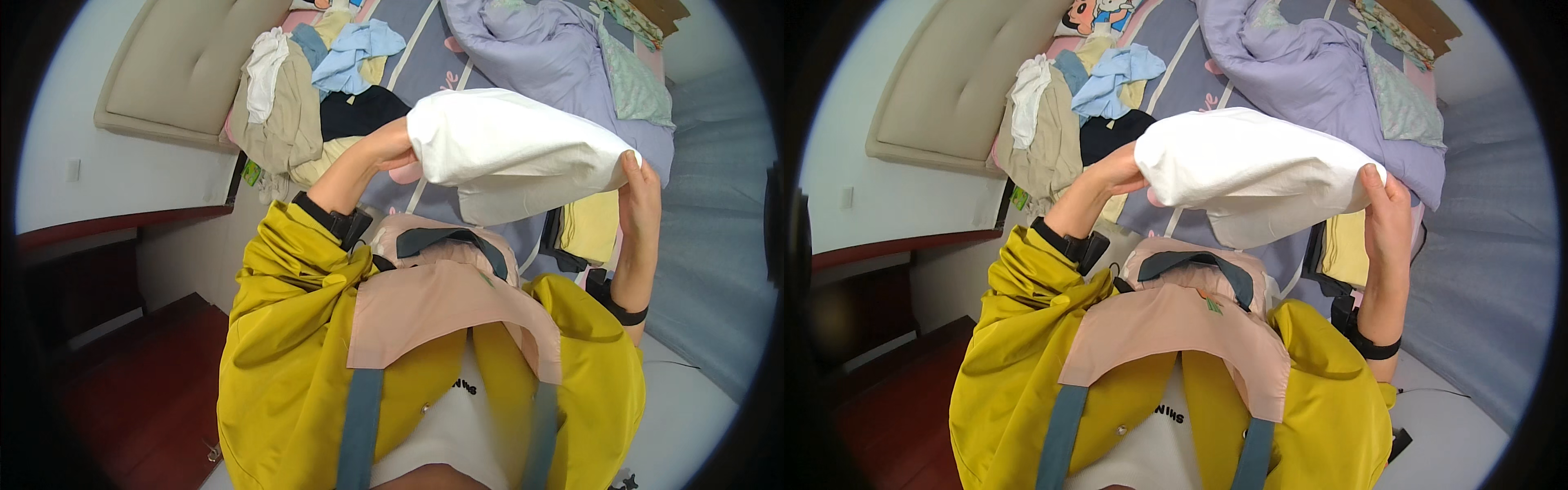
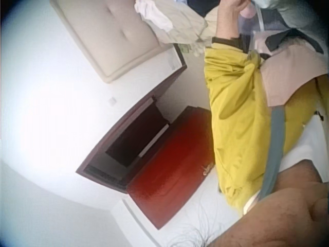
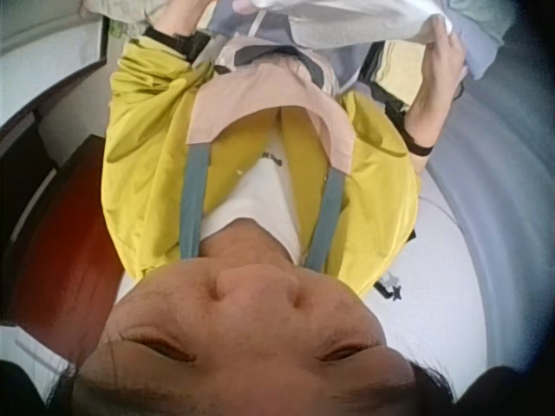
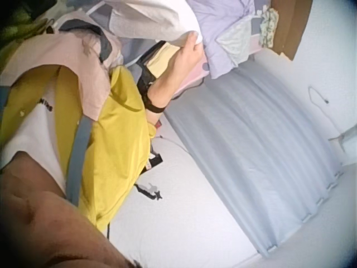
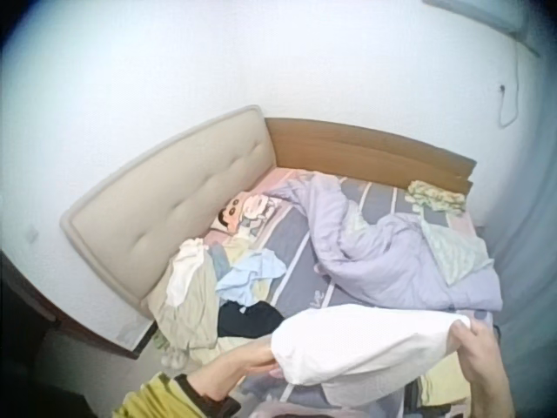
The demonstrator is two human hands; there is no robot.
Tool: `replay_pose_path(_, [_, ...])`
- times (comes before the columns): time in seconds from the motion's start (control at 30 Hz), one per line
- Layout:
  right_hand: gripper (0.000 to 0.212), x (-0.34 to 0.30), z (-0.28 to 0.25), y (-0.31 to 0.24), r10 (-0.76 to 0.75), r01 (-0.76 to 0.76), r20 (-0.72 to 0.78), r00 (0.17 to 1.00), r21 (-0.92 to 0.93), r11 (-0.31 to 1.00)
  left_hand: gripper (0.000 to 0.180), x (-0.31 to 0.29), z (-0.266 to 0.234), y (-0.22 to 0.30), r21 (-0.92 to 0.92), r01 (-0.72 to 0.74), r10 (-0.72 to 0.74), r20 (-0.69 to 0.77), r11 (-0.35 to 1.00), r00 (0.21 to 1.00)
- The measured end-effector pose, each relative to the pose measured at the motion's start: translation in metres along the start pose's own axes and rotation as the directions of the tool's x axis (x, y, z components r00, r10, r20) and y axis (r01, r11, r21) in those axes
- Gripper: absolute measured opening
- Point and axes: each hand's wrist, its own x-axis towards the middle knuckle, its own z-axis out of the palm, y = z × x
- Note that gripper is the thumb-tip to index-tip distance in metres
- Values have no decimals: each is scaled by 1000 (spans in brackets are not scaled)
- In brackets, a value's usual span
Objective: The person folds several garments on a bed, including a beige jacket, a yellow polo shirt, white shorts, and a light blue shirt. Each item is smoothed, folded into a compact rectangle, and stacked on the bed.
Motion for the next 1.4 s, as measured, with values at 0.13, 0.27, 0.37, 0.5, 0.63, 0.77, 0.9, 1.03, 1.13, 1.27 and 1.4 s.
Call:
replay_pose_path(0.13, [34,-7,4,1,7,-19,-63,998,-200,980,38,3,-14,10,77,-67,75,-115,995,991])
replay_pose_path(0.27, [32,-14,8,8,83,-92,-136,987,-62,994,65,-17,-22,0,-246,71,-74,-5,967,997])
replay_pose_path(0.37, [30,-14,13,16,117,-139,-195,974,-100,985,66,-29,-22,-15,-158,54,-55,-5,986,998])
replay_pose_path(0.5, [28,-16,14,20,192,-212,-255,948,-53,976,33,-26,-22,-7,136,-172,169,36,976,985])
replay_pose_path(0.63, [28,-22,18,28,80,-68,-78,994,141,988,36,-24,-14,-5,-125,-113,115,9,986,993])
replay_pose_path(0.77, [26,-27,27,41,119,-119,8,993,180,977,35,-27,-15,-6,-73,-52,50,-30,996,998])
replay_pose_path(0.9, [25,-32,36,47,148,-140,-21,989,218,966,32,-31,-22,4,-12,-168,168,-30,986,985])
replay_pose_path(1.03, [23,-36,45,50,140,-136,0,990,255,957,31,-38,-24,16,-18,-248,247,-51,969,968])
replay_pose_path(1.13, [20,-38,53,51,144,-125,-58,988,255,959,33,-43,-24,23,74,-229,230,-8,971,973])
replay_pose_path(1.27, [19,-41,59,49,111,-87,-86,990,249,965,36,-50,-27,28,177,-228,233,-5,957,972])
replay_pose_path(1.4, [19,-50,61,43,145,-123,-117,983,177,977,39,-65,-27,25,277,-221,238,-29,935,971])
